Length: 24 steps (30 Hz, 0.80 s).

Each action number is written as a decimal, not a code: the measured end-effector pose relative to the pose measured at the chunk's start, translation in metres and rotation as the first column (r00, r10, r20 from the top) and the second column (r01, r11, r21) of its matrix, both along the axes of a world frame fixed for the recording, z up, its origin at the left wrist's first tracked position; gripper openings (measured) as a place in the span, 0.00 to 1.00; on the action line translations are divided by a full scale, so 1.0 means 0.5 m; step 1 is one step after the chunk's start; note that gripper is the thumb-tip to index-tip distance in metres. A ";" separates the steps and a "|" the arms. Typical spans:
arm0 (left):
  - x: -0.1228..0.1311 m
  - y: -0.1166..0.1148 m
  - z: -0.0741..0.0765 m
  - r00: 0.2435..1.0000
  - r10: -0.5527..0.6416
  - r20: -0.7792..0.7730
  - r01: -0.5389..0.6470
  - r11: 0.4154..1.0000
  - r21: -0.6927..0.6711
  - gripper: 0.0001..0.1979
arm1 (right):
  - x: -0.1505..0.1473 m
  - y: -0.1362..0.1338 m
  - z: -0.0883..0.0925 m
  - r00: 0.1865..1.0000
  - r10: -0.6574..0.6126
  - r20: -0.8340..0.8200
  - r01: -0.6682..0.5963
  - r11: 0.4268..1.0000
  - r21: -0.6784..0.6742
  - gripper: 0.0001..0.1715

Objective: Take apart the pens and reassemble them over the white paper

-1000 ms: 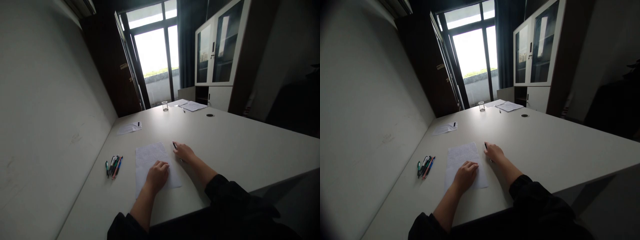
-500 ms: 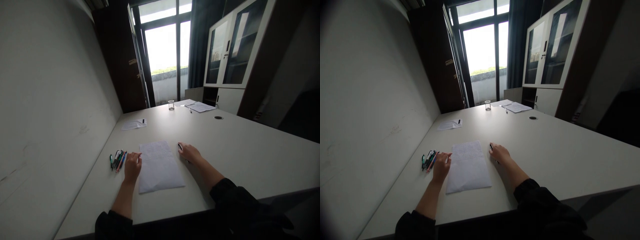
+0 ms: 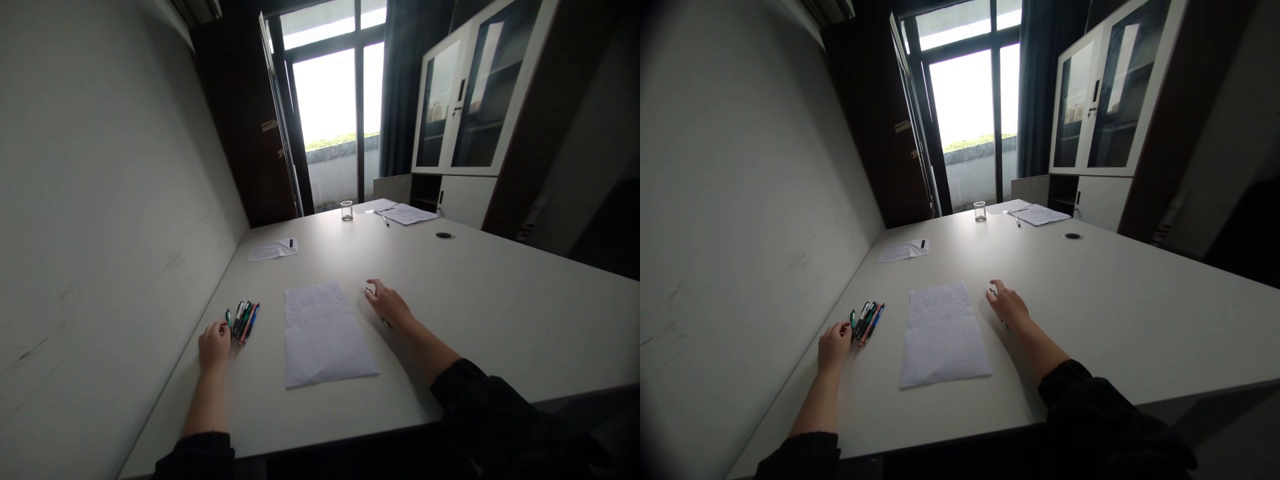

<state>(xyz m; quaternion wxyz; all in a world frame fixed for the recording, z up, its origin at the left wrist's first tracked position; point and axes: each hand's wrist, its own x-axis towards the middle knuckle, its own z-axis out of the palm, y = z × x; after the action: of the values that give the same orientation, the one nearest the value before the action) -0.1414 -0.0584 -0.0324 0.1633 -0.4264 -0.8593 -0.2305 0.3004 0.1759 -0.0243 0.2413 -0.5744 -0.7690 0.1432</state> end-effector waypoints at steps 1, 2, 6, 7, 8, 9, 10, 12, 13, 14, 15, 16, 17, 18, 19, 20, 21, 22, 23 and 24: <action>-0.005 -0.001 -0.001 1.000 0.000 0.011 0.001 1.000 -0.019 0.14 | 0.000 0.001 0.000 1.000 -0.005 -0.009 0.005 1.000 0.004 0.24; -0.009 -0.001 -0.002 1.000 -0.003 0.017 0.004 1.000 -0.029 0.13 | 0.000 0.001 0.000 1.000 -0.009 -0.018 0.009 1.000 0.005 0.24; -0.018 0.000 -0.002 0.999 0.017 0.042 -0.014 0.998 -0.069 0.15 | 0.001 0.003 -0.002 0.998 -0.031 -0.059 0.032 0.999 0.009 0.23; -0.019 0.000 -0.001 0.998 0.030 0.060 -0.025 0.996 -0.081 0.15 | 0.001 0.003 -0.002 0.997 -0.033 -0.066 0.034 0.999 0.011 0.22; -0.021 0.000 0.001 0.996 0.044 0.082 -0.036 0.995 -0.094 0.15 | 0.001 0.003 -0.002 0.997 -0.032 -0.071 0.033 0.999 0.014 0.22; -0.021 0.000 0.003 0.993 0.054 0.108 -0.043 0.993 -0.107 0.15 | 0.001 0.003 -0.003 0.997 -0.032 -0.076 0.033 0.999 0.017 0.22; -0.022 0.001 0.005 0.989 0.062 0.131 -0.047 0.992 -0.121 0.14 | 0.001 0.003 -0.003 0.996 -0.030 -0.080 0.032 0.999 0.019 0.22; -0.021 0.001 0.009 0.984 0.070 0.162 -0.046 0.988 -0.146 0.12 | 0.001 0.003 -0.004 0.996 -0.030 -0.085 0.032 0.999 0.021 0.21; -0.020 0.001 0.010 0.984 0.072 0.164 -0.046 0.987 -0.157 0.12 | 0.001 0.004 -0.005 0.996 -0.028 -0.089 0.030 0.999 0.023 0.21; -0.019 0.001 0.012 0.984 0.072 0.162 -0.045 0.985 -0.167 0.11 | 0.001 0.004 -0.005 0.995 -0.026 -0.093 0.029 0.999 0.024 0.21; -0.017 0.000 0.012 0.984 0.076 0.161 -0.047 0.983 -0.178 0.11 | 0.001 0.004 -0.005 0.995 -0.025 -0.096 0.028 0.999 0.025 0.21; -0.016 -0.001 0.013 0.984 0.084 0.159 -0.053 0.981 -0.188 0.11 | 0.001 0.004 -0.005 0.995 -0.025 -0.100 0.028 0.999 0.025 0.21; -0.014 -0.003 0.013 0.983 0.093 0.159 -0.061 0.979 -0.193 0.11 | 0.002 0.004 -0.005 0.994 -0.026 -0.103 0.028 0.999 0.023 0.21; -0.013 -0.005 0.013 0.981 0.104 0.162 -0.072 0.979 -0.191 0.12 | 0.002 0.004 -0.004 0.994 -0.027 -0.106 0.029 0.999 0.020 0.21; -0.012 -0.008 0.013 0.979 0.113 0.169 -0.082 0.980 -0.179 0.12 | 0.002 0.004 -0.003 0.993 -0.028 -0.111 0.030 0.999 0.019 0.21; -0.011 -0.012 0.013 0.976 0.118 0.183 -0.091 0.984 -0.152 0.12 | 0.002 0.003 -0.001 0.993 -0.030 -0.115 0.032 0.999 0.018 0.21; -0.010 -0.015 0.014 0.971 0.121 0.206 -0.100 0.989 -0.108 0.11 | 0.003 0.002 0.000 0.992 -0.033 -0.119 0.035 0.999 0.017 0.21; -0.010 -0.018 0.015 0.965 0.120 0.232 -0.111 0.992 -0.054 0.11 | 0.002 0.001 0.002 0.992 -0.037 -0.124 0.039 0.999 0.017 0.21; -0.010 -0.021 0.017 0.959 0.119 0.258 -0.125 0.992 0.005 0.11 | 0.002 0.000 0.004 0.991 -0.041 -0.128 0.043 0.999 0.017 0.21; -0.010 -0.024 0.020 0.952 0.118 0.281 -0.141 0.988 0.064 0.11 | 0.002 -0.001 0.006 0.990 -0.046 -0.133 0.049 0.999 0.016 0.20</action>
<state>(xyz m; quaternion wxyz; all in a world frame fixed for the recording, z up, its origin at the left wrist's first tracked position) -0.1464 -0.0704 -0.0224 0.0741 -0.3257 -0.8893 -0.3124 0.3012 0.1752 -0.0212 0.3006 -0.5794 -0.7388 0.1678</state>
